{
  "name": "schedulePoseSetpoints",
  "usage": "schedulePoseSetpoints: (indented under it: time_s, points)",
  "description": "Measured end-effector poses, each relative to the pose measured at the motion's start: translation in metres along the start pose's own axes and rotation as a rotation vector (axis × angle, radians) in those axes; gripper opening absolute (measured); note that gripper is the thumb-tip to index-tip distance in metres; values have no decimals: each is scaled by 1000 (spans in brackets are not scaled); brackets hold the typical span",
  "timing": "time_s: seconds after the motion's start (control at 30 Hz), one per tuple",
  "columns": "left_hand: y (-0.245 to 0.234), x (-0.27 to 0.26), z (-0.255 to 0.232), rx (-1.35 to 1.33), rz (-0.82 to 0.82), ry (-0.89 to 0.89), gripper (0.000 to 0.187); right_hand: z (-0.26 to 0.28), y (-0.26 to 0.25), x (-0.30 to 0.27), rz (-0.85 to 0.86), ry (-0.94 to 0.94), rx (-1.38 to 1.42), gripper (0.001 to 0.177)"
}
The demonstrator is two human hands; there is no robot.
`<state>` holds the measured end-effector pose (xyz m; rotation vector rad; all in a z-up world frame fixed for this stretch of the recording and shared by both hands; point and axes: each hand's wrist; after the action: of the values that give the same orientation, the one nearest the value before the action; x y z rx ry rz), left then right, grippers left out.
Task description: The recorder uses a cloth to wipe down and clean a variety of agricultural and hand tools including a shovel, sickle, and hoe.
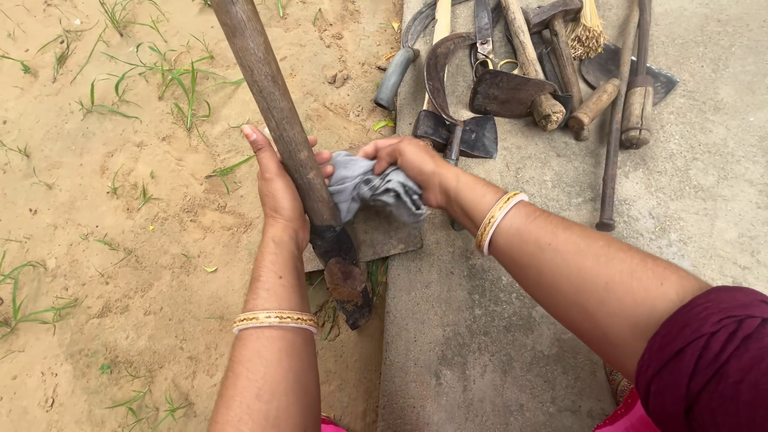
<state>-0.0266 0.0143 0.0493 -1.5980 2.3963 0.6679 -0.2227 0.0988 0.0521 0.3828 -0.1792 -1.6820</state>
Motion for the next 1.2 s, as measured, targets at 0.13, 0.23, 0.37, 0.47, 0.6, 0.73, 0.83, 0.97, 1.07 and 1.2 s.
schedulePoseSetpoints:
  time_s: [0.13, 0.23, 0.37, 0.47, 0.6, 0.73, 0.83, 0.97, 1.07, 1.2]
  points:
    - [-6, -6, -6, 35, 84, -91, 90, -10, -6, 6, -187, 28, -1128, 23]
    - [-15, -9, -6, 263, 51, -293, 100, -8, 3, 0, -101, -187, -1549, 33]
    - [-30, 10, 17, 242, 74, -363, 85, 1, 35, -12, 9, -7, -1391, 56]
    - [-33, 5, 22, 212, 22, -436, 78, -13, 56, -24, 189, 18, -1579, 63]
    - [-44, 8, 33, 310, -19, -461, 67, -37, 54, -25, 275, -107, -1604, 58]
    - [-48, 19, 46, 283, 49, -508, 66, -33, 43, -12, 326, -34, -1519, 52]
    - [-38, 11, 40, 139, 156, -545, 61, -26, 31, -5, 306, -18, -1345, 49]
    - [-37, 15, 42, 47, -8, -504, 56, -15, 24, -1, -15, -110, -1133, 40]
    - [-31, 8, 34, 56, 5, -473, 51, -11, 21, 2, -78, -222, -949, 35]
    - [-47, 29, 52, -8, 144, -484, 31, -14, 21, 8, -9, -118, -816, 35]
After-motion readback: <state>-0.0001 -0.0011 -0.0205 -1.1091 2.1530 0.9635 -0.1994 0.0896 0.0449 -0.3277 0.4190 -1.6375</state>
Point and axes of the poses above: each hand's wrist, its own x-axis towards the middle knuckle, its own y-axis out of the palm, z = x × y, and after that the axes turned 14 degrees about -y, right-handed
